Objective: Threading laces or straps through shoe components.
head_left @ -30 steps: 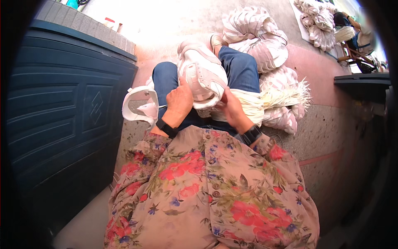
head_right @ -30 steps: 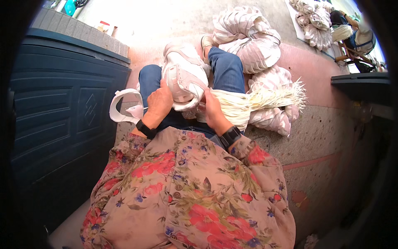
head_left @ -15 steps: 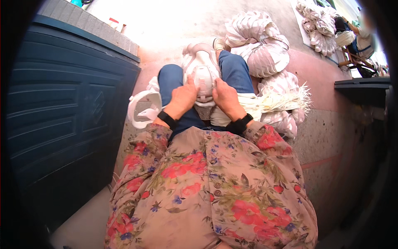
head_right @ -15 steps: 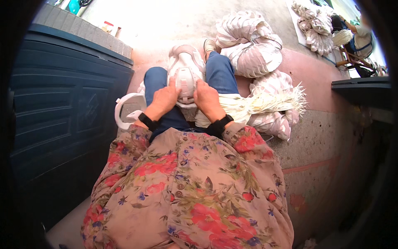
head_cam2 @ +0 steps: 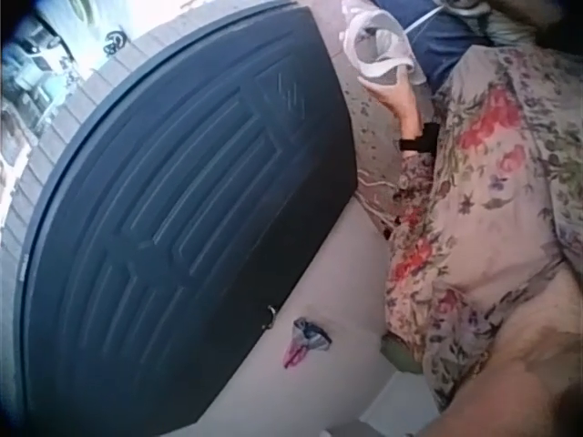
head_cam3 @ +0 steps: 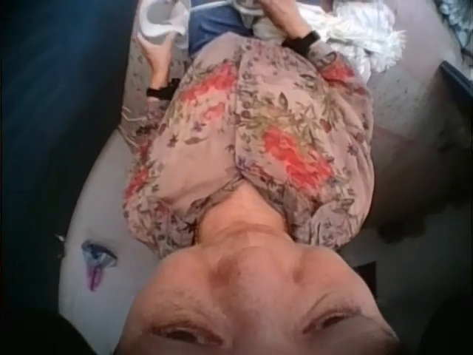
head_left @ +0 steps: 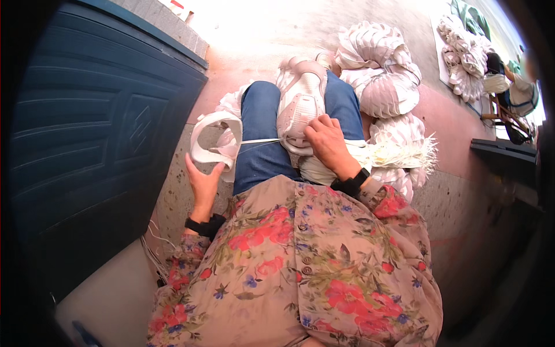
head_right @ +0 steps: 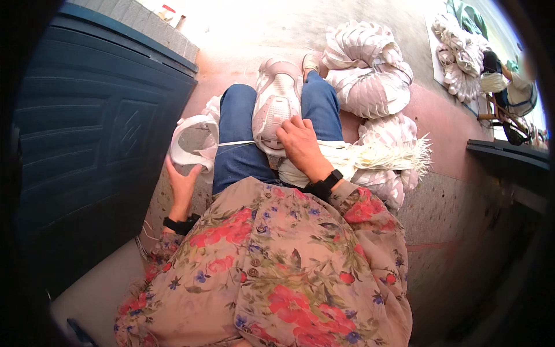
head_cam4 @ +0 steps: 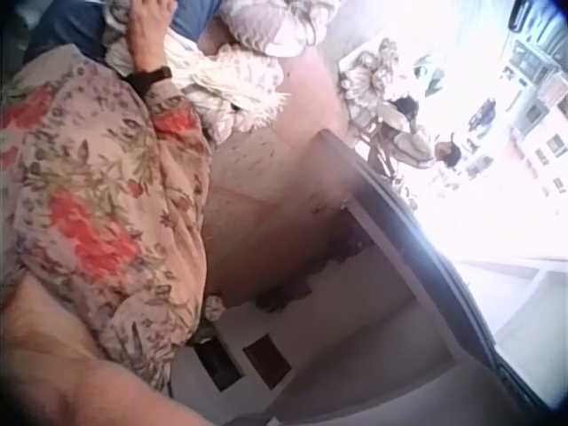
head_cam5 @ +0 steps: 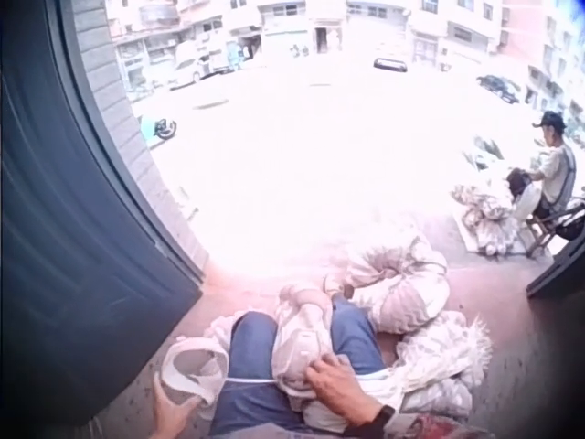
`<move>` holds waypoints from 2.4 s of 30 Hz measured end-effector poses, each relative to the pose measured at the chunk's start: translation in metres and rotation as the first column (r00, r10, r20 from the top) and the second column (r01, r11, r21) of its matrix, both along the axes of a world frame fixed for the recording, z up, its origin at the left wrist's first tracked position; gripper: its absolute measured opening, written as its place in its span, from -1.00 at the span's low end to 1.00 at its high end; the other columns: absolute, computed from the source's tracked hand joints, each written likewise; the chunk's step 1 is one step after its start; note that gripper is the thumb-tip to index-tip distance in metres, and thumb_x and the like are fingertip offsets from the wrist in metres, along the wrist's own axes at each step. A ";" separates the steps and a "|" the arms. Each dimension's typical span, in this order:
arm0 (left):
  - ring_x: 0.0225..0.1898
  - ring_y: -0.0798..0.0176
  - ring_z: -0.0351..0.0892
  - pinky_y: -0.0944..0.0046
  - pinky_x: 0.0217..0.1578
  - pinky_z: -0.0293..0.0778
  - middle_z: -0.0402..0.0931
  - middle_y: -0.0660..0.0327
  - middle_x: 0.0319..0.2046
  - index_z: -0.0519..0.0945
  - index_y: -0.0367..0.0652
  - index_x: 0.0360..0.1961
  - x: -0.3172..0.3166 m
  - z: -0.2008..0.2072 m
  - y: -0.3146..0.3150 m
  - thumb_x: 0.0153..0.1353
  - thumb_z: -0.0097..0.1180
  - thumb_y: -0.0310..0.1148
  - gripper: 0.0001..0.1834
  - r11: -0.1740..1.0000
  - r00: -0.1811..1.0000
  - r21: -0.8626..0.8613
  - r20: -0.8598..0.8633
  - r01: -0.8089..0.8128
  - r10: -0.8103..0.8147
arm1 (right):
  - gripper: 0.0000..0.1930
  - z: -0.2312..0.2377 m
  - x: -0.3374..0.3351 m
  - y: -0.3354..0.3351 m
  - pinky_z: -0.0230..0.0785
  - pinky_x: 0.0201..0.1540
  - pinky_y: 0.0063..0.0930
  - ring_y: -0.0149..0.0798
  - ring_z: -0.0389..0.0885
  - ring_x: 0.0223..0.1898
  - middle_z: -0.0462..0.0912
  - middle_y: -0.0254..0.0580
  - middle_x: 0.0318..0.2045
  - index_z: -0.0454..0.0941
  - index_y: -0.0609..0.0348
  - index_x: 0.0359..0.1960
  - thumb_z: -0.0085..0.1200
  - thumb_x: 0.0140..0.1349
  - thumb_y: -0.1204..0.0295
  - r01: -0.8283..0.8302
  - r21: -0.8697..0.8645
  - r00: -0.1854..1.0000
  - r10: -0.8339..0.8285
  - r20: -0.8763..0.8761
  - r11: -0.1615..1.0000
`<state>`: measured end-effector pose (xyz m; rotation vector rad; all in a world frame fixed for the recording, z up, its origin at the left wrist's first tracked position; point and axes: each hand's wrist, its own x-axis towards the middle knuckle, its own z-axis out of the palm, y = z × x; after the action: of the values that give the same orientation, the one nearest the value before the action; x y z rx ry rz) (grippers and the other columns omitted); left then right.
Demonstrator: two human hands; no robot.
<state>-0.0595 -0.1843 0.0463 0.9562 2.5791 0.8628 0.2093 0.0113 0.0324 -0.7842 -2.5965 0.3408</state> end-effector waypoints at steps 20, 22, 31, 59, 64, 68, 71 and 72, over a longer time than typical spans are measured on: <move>-0.46 0.21 0.53 0.26 -0.41 0.40 0.56 0.10 -0.51 0.57 -0.29 -0.37 -0.114 0.121 0.185 0.13 0.06 -0.25 -0.73 0.920 0.895 -0.056 -0.216 0.387 -0.389 | -0.83 -0.001 -0.049 0.111 0.33 -0.24 -0.18 -0.04 0.55 -0.31 0.60 -0.07 -0.46 0.54 0.15 -0.48 0.06 0.08 0.31 0.405 -0.442 0.845 -0.512 -0.153 0.800; -0.37 -0.03 0.55 0.13 -0.35 0.42 0.55 -0.03 -0.47 0.58 -0.24 -0.37 -0.115 0.107 0.205 0.10 0.07 -0.19 -0.70 0.920 0.853 -0.130 -0.347 0.369 -0.391 | -0.78 -0.005 -0.047 0.124 0.37 -0.19 -0.23 0.01 0.57 -0.27 0.61 0.00 -0.41 0.57 0.20 -0.43 0.06 0.07 0.29 0.398 -0.595 0.823 -0.558 -0.103 0.698; -0.28 -0.14 0.52 0.02 -0.28 0.42 0.55 -0.07 -0.39 0.59 -0.21 -0.40 -0.124 0.074 0.265 0.06 0.07 -0.14 -0.68 0.877 0.797 -0.298 -0.379 0.376 -0.470 | -0.78 -0.048 -0.037 0.170 0.36 -0.39 -0.34 -0.16 0.57 -0.52 0.57 0.00 -0.62 0.60 0.27 -0.49 0.04 0.07 0.35 0.378 -0.638 0.850 -0.525 -0.048 0.671; -0.29 -0.03 0.47 0.08 -0.22 0.41 0.51 0.03 -0.45 0.57 -0.23 -0.31 0.107 0.021 0.178 0.03 0.05 -0.44 -0.82 0.262 0.291 0.165 -0.192 0.951 -0.937 | -0.85 0.016 0.063 0.017 0.24 -0.27 -0.29 -0.11 0.45 -0.35 0.49 -0.14 -0.50 0.42 0.13 -0.32 -0.04 0.03 0.57 0.104 -0.112 0.970 -0.076 0.230 0.988; -0.34 -0.05 0.48 0.11 -0.25 0.39 0.50 0.05 -0.48 0.52 -0.22 -0.29 0.158 0.006 0.176 0.06 0.06 -0.42 -0.82 0.219 0.263 0.302 -0.114 0.928 -0.958 | -0.86 0.066 0.052 0.016 0.31 -0.34 -0.47 -0.32 0.49 -0.38 0.51 -0.25 -0.44 0.40 0.15 -0.23 -0.10 0.18 0.60 -0.125 -0.736 0.836 -0.329 -0.440 0.666; -0.52 0.32 0.40 0.37 -0.47 0.32 0.38 0.30 -0.61 0.51 -0.23 -0.28 0.149 0.056 0.194 0.25 -0.05 -0.36 -0.83 0.328 0.117 0.521 0.396 0.788 -0.911 | -0.85 0.139 0.086 0.035 0.26 -0.46 -0.64 -0.54 0.38 -0.46 0.45 -0.37 -0.46 0.38 0.15 -0.15 -0.03 0.25 0.50 -0.319 -0.772 0.520 -0.580 -0.627 0.549; -0.63 0.62 0.18 0.56 -0.63 0.12 0.23 0.48 -0.67 0.52 -0.24 -0.28 0.118 0.102 0.204 0.34 -0.12 -0.26 -0.73 0.386 0.126 0.578 0.438 0.719 -0.890 | -0.85 0.168 0.123 0.055 0.18 -0.53 -0.71 -0.57 0.29 -0.53 0.46 -0.35 -0.47 0.38 0.17 -0.14 -0.04 0.26 0.49 -0.445 -0.578 0.288 -0.502 -0.816 0.684; -0.65 0.59 0.15 0.53 -0.64 0.09 0.23 0.47 -0.68 0.53 -0.27 -0.27 0.109 0.111 0.206 0.33 -0.09 -0.28 -0.73 0.451 0.108 0.587 0.525 0.672 -0.844 | -0.85 0.166 0.132 0.058 0.14 -0.55 -0.71 -0.58 0.23 -0.57 0.47 -0.34 -0.46 0.38 0.18 -0.14 -0.06 0.26 0.51 -0.357 -0.587 0.175 -0.566 -0.806 0.726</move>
<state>0.0499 0.0221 0.1572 1.3607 0.9303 0.8893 0.3415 0.0691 0.1980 -0.5869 -0.9900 1.3301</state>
